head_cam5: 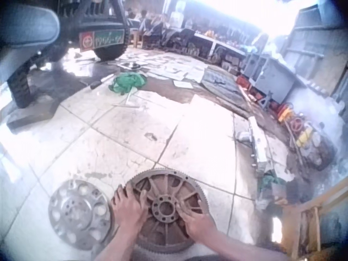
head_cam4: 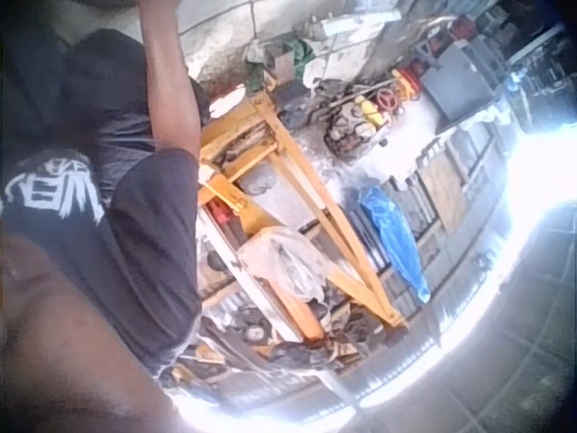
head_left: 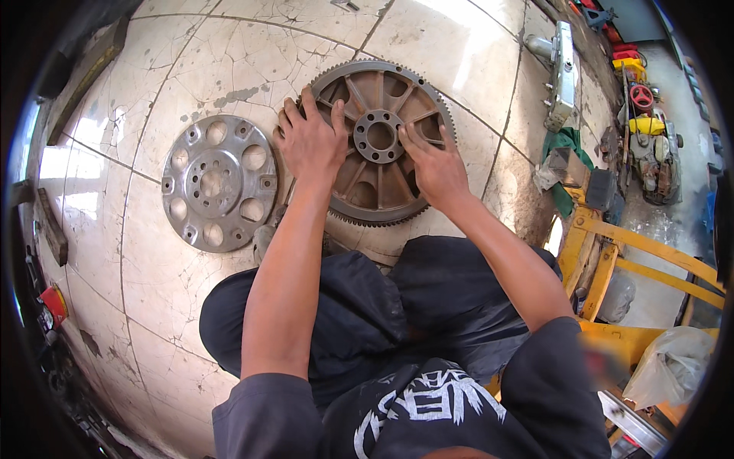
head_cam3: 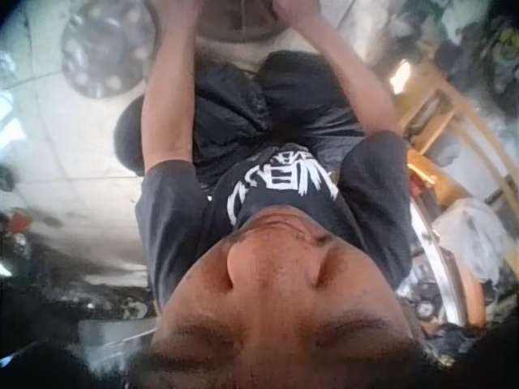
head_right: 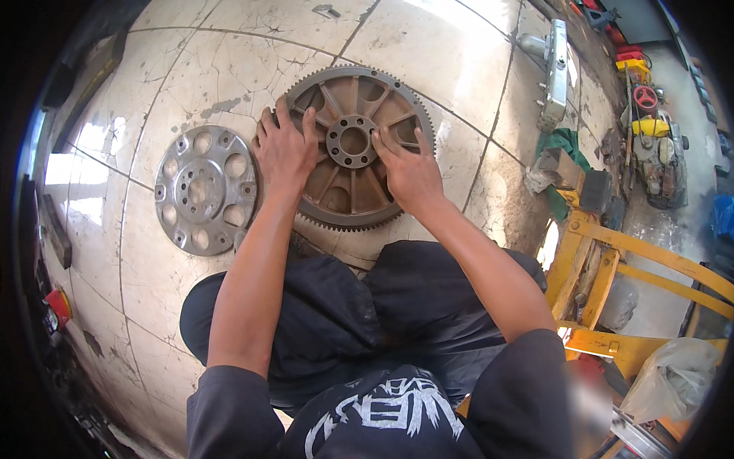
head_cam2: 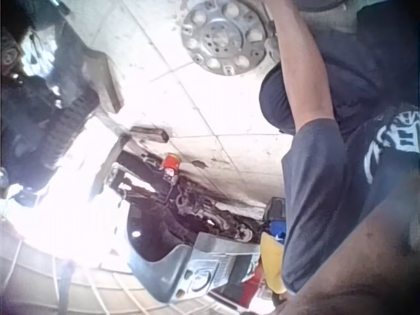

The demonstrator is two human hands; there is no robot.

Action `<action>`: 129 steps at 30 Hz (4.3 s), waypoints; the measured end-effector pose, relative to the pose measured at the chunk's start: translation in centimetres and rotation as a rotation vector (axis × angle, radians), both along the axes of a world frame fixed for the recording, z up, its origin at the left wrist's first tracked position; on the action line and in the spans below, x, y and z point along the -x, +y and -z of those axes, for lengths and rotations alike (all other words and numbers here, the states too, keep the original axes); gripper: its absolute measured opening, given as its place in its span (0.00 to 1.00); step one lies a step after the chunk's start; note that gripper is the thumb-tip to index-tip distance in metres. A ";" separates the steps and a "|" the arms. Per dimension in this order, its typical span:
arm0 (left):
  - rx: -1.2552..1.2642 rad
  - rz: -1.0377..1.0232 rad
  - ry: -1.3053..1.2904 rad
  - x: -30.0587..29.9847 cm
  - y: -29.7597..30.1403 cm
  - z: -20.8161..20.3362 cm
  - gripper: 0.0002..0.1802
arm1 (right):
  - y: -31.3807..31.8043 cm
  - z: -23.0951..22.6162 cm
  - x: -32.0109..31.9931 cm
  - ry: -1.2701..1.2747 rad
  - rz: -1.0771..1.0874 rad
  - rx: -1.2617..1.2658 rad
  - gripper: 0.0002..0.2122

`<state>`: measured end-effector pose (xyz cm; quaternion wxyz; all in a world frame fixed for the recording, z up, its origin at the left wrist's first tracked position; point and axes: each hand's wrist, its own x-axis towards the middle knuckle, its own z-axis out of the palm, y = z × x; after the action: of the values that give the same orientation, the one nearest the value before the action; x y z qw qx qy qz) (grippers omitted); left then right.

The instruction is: The person sits on the floor and inserts small metal pins into the central hub of a large toothed flywheel. They repeatedly pick up pins and place them into the holes, occasionally adjusting the flywheel's position.

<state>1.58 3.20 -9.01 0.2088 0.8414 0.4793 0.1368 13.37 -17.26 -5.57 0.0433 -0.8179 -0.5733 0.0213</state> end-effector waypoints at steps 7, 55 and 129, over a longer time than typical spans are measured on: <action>0.093 0.016 -0.007 -0.5 0.0 -0.7 0.45 | 0.2 -0.3 1.0 0.111 0.139 -0.066 0.28; 0.962 0.269 -0.543 3.5 -5.0 -10.1 0.20 | 0.3 -4.8 2.6 1.512 0.444 -0.550 0.11; 1.080 0.271 -0.658 3.1 -5.1 -7.2 0.12 | -0.2 -3.9 1.5 1.417 0.470 -0.460 0.09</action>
<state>-1.52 -1.92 -1.80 0.7542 0.5850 0.2813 0.0996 11.90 -17.43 -1.65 0.5710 -0.6798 -0.2106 0.4093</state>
